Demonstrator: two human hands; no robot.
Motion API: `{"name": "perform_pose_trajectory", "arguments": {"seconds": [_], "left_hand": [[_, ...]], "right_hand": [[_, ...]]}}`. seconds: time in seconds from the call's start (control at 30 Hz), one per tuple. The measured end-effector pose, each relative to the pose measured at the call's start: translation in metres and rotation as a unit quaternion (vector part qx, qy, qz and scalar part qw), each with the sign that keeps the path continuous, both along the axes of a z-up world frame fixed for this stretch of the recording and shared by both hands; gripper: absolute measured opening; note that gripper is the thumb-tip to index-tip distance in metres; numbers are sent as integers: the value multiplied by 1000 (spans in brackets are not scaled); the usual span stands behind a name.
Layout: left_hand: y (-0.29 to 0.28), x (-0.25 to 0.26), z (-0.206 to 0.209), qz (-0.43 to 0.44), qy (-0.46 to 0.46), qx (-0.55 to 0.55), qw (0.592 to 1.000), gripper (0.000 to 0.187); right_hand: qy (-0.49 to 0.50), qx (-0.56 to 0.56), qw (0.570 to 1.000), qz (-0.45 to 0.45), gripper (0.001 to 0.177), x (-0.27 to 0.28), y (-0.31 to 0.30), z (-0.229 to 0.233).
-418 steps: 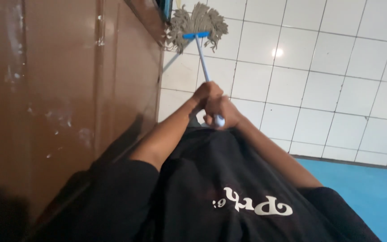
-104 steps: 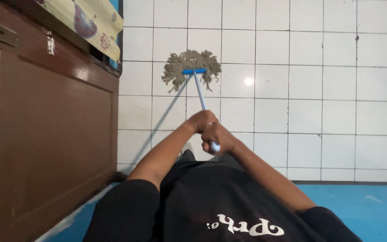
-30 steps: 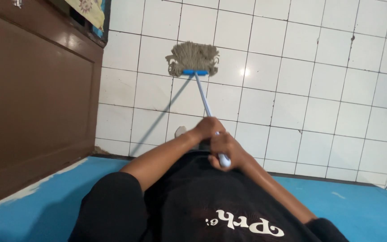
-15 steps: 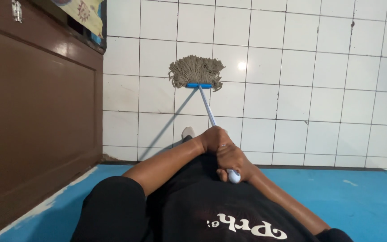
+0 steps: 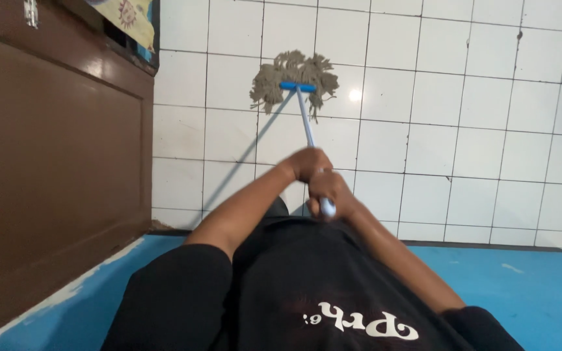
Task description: The person mops a tiled floor using a string mop, moving it back and forth across the surface. The camera is mounted on the person's head, showing a first-person view of the mopping action.
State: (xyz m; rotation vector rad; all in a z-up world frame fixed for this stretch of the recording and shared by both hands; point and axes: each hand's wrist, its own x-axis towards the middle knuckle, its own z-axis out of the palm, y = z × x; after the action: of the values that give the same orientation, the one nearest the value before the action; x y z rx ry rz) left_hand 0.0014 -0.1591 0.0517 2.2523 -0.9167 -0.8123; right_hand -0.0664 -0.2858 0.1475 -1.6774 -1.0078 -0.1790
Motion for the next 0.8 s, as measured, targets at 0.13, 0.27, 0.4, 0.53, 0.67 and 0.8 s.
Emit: {"name": "perform_pose_trajectory", "arguments": {"seconds": [0.13, 0.27, 0.4, 0.53, 0.67, 0.8], "left_hand": [[8, 51, 52, 78, 57, 44, 994, 25], [11, 72, 85, 115, 59, 38, 991, 26], [-9, 43, 107, 192, 163, 19, 968, 35], [-46, 15, 97, 214, 159, 5, 964, 28], [-82, -11, -18, 87, -108, -32, 990, 8], [-129, -39, -33, 111, -81, -57, 989, 16]], "right_hand": [[113, 5, 993, 28, 38, 51, -4, -13], [128, -95, 987, 32, 38, 83, -3, 42], [127, -125, 982, 60, 41, 58, -28, -4], [104, -151, 979, 95, 43, 31, -62, -12], [120, -148, 973, 134, 39, 14, -108, 9], [123, -121, 977, 128, 36, -4, -149, 48]]}}
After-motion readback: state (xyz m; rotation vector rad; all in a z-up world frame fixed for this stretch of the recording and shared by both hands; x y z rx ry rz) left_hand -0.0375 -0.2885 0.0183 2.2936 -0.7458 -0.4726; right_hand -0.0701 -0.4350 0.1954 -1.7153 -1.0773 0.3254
